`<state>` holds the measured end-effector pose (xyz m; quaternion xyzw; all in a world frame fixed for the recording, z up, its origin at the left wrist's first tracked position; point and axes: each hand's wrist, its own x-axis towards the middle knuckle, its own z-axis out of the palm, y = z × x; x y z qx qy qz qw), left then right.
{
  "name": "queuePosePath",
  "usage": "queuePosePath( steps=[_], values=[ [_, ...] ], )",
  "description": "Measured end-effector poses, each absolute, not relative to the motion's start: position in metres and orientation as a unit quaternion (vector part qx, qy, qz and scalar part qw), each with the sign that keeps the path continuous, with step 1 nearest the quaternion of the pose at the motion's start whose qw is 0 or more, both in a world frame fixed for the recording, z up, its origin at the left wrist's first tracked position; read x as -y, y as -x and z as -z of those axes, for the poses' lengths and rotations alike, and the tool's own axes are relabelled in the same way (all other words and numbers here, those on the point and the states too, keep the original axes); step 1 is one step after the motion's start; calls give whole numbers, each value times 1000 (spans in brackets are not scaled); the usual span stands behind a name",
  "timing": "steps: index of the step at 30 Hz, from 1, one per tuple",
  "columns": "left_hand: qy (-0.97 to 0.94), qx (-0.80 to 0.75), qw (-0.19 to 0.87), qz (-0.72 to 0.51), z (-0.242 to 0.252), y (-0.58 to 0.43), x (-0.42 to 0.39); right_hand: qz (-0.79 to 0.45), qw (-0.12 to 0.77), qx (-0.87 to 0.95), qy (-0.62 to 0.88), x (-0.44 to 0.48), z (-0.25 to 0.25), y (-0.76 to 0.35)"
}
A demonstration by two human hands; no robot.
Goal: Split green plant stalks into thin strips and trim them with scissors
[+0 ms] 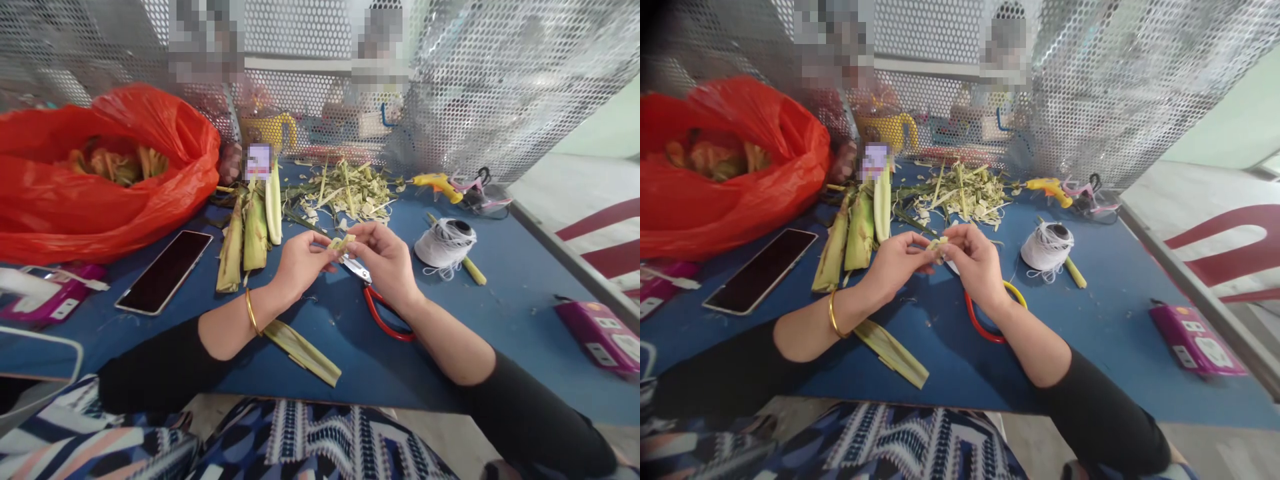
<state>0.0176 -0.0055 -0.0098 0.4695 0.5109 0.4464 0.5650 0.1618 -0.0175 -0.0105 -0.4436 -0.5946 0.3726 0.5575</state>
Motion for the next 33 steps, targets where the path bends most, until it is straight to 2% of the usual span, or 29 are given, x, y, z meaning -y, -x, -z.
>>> queuePosePath(
  steps=[7,15,33],
  values=[
    [-535,-513,511,-436,16,-15,5,-351,542,580,496,23,5,-158],
    [-548,-524,495,-423,15,-16,7,-280,479,611,565,28,4,-158],
    [-546,-539,480,-424,18,-18,6,-309,426,599,603,24,6,-160]
  ],
)
